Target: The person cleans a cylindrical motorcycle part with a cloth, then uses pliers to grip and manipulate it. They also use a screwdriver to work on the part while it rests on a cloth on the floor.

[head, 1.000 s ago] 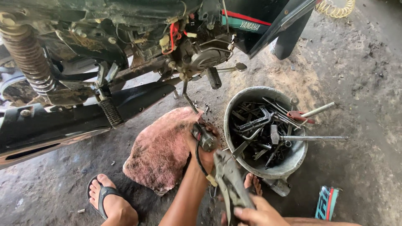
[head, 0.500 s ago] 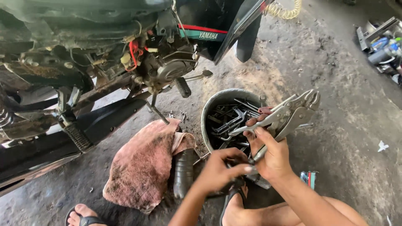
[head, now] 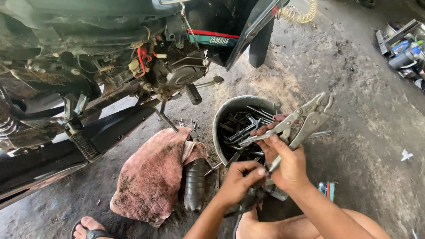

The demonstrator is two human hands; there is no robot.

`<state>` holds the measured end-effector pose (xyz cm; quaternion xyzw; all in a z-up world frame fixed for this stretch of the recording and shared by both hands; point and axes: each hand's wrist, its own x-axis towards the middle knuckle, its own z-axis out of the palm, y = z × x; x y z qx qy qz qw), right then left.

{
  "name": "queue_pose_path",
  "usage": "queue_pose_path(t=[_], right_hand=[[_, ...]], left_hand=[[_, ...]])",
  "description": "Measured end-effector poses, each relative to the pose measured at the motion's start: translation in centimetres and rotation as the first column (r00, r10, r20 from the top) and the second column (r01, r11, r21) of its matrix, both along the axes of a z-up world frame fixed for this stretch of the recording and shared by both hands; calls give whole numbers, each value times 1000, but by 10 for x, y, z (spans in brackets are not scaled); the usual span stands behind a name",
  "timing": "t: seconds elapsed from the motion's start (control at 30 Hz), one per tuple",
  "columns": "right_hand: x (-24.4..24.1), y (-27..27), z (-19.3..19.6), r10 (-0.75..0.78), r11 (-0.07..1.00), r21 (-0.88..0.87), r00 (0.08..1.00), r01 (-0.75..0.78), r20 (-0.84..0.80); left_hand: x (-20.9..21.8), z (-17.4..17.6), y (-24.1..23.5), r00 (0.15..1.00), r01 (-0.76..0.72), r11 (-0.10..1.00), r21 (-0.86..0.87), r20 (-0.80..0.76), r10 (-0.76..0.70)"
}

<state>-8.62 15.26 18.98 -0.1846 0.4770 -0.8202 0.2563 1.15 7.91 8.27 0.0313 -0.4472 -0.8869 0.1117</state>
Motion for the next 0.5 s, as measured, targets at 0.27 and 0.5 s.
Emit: queue_pose_path(t=[0.27, 0.5], right_hand=[[32, 22, 11, 92, 954, 278, 992, -112, 84], [63, 74, -84, 274, 491, 526, 696, -695, 664]], left_hand=[[-2, -30, -56, 885, -461, 390, 797, 381, 268], [3, -75, -81, 905, -261, -42, 964, 260, 337]])
